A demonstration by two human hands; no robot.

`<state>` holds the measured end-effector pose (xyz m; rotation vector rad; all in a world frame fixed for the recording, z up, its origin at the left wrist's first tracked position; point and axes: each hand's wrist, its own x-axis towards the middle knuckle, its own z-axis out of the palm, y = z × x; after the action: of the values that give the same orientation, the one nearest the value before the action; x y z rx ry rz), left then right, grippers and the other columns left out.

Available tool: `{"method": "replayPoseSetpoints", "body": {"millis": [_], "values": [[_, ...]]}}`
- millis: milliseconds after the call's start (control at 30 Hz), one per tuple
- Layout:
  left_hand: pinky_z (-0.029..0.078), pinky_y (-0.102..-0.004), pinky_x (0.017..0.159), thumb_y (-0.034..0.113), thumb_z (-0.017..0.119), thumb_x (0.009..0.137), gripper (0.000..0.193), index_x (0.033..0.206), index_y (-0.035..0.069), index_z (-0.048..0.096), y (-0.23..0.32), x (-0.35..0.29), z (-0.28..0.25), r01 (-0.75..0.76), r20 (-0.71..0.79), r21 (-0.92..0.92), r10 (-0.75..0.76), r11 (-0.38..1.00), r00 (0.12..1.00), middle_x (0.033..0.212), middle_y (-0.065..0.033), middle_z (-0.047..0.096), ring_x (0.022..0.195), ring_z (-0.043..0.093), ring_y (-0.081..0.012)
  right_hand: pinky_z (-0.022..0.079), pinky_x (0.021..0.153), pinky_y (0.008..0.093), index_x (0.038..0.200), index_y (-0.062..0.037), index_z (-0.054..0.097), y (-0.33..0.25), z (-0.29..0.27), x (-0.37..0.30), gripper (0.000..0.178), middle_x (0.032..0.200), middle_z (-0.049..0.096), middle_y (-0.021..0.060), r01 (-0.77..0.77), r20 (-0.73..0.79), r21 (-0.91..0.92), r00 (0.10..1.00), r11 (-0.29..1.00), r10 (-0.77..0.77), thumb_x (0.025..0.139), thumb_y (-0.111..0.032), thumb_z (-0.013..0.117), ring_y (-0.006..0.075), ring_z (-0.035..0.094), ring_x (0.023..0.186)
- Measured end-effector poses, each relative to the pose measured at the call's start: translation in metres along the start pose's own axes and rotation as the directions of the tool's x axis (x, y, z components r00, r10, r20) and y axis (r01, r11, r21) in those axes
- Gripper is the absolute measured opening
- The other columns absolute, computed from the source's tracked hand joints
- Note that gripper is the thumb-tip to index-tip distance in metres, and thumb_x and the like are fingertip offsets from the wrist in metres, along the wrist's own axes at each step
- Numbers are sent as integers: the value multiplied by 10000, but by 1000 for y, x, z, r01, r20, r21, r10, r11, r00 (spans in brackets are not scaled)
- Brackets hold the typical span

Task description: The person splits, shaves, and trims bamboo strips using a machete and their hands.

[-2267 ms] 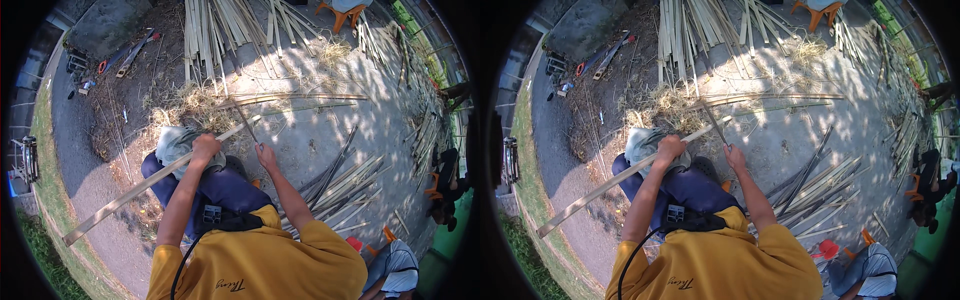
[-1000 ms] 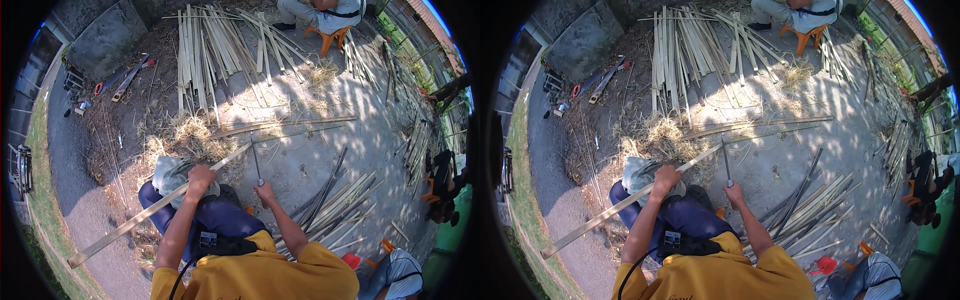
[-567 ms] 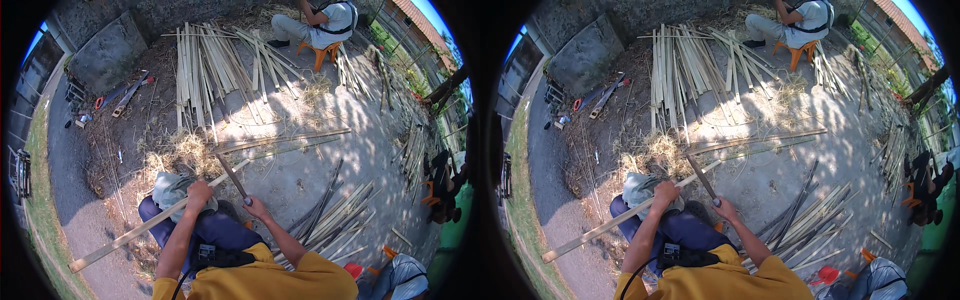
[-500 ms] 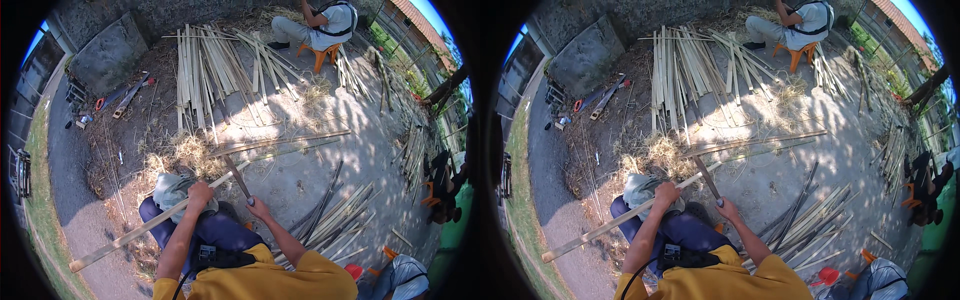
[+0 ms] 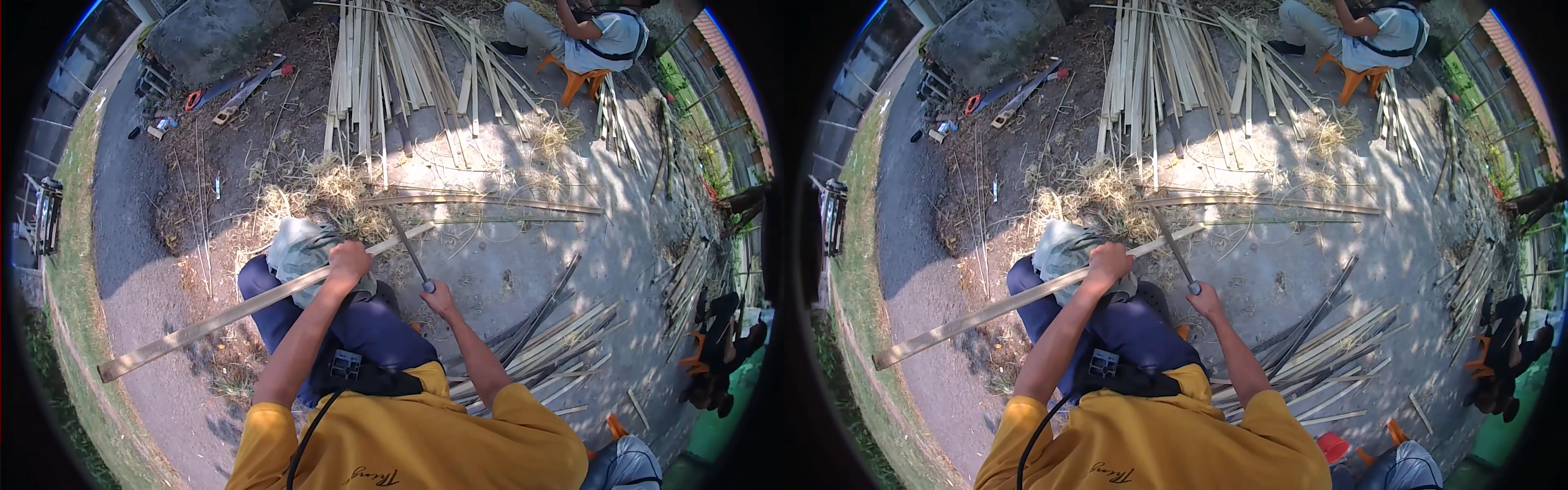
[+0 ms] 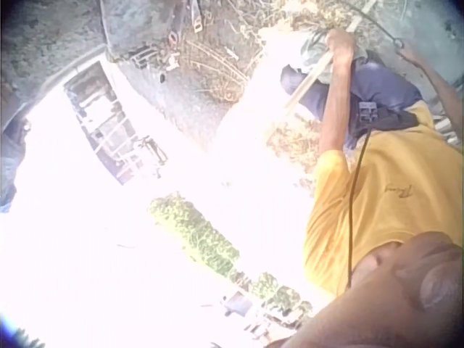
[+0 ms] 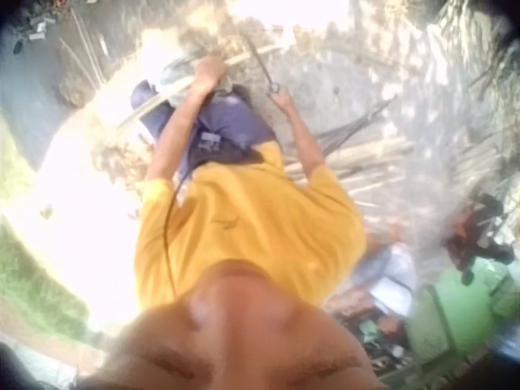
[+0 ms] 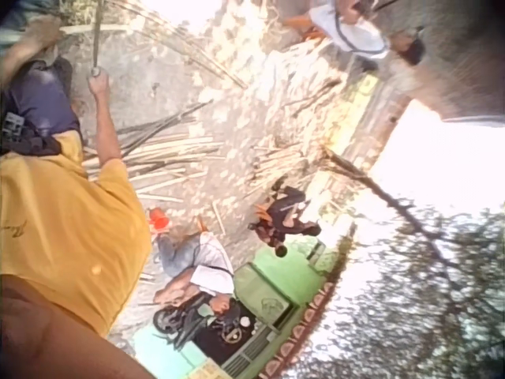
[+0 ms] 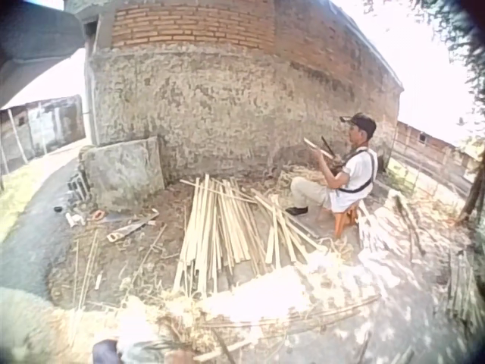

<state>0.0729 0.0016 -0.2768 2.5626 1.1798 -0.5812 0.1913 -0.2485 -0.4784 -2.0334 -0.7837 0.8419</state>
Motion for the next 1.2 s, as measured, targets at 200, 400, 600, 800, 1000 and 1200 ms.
{"method": "replayPoseSetpoints", "body": {"millis": [200, 400, 600, 800, 1000, 1200], "values": [[591, -430, 825, 447, 678, 906, 398, 1013, 79, 783, 10, 1, -3, -28, -1, -9, 28, 1000, 1000, 1011, -147, 762, 969, 743, -327, 374, 405, 332, 723, -28, 595, 57, -1, 23, 111, 609, 577, 66, -526, 11, 404, 821, 748, 571, 788, -113, 626, 152, 517, 441], [591, -431, 827, 416, 674, 910, 357, 1009, 91, 786, -3, 2, 1, 6, 20, 9, -6, 1000, 1000, 1001, -139, 764, 979, 742, -324, 308, 373, 298, 656, -64, 536, 5, 14, 3, 150, 564, 505, 28, -448, 160, 431, 892, 783, 423, 792, -51, 600, 113, 452, 424], [594, -437, 806, 434, 656, 905, 388, 1006, 82, 784, 1, 8, 9, -54, -13, 51, 55, 997, 998, 1035, -144, 756, 982, 741, -322, 340, 385, 319, 674, -59, 556, 44, 4, -2, 120, 572, 538, 38, -481, 94, 544, 849, 688, 519, 778, -85, 609, 132, 471, 433], [591, -432, 824, 451, 658, 898, 408, 1001, 78, 786, 6, 7, 9, -1, -3, 37, 1, 999, 1000, 1055, -144, 754, 984, 741, -320, 335, 377, 328, 664, -40, 555, 34, 7, 7, 118, 555, 523, 47, -547, 193, 534, 821, 644, 537, 776, -62, 585, 139, 455, 408], [587, -440, 833, 449, 673, 892, 409, 973, 64, 787, 4, 5, -3, -41, -20, -7, 41, 999, 999, 1008, -162, 757, 967, 741, -341, 332, 366, 312, 642, -48, 521, 27, 13, -6, 138, 534, 473, 44, -402, 91, 442, 909, 802, 406, 780, -46, 531, 146, 439, 396], [588, -434, 821, 411, 684, 895, 365, 951, 66, 789, 6, -3, -8, -66, -81, 0, 66, 998, 995, 963, -166, 758, 928, 746, -342, 320, 379, 306, 661, -43, 554, 35, -8, 8, 160, 527, 491, 36, -507, 171, 577, 842, 641, 512, 817, -65, 525, 128, 446, 404]]}}
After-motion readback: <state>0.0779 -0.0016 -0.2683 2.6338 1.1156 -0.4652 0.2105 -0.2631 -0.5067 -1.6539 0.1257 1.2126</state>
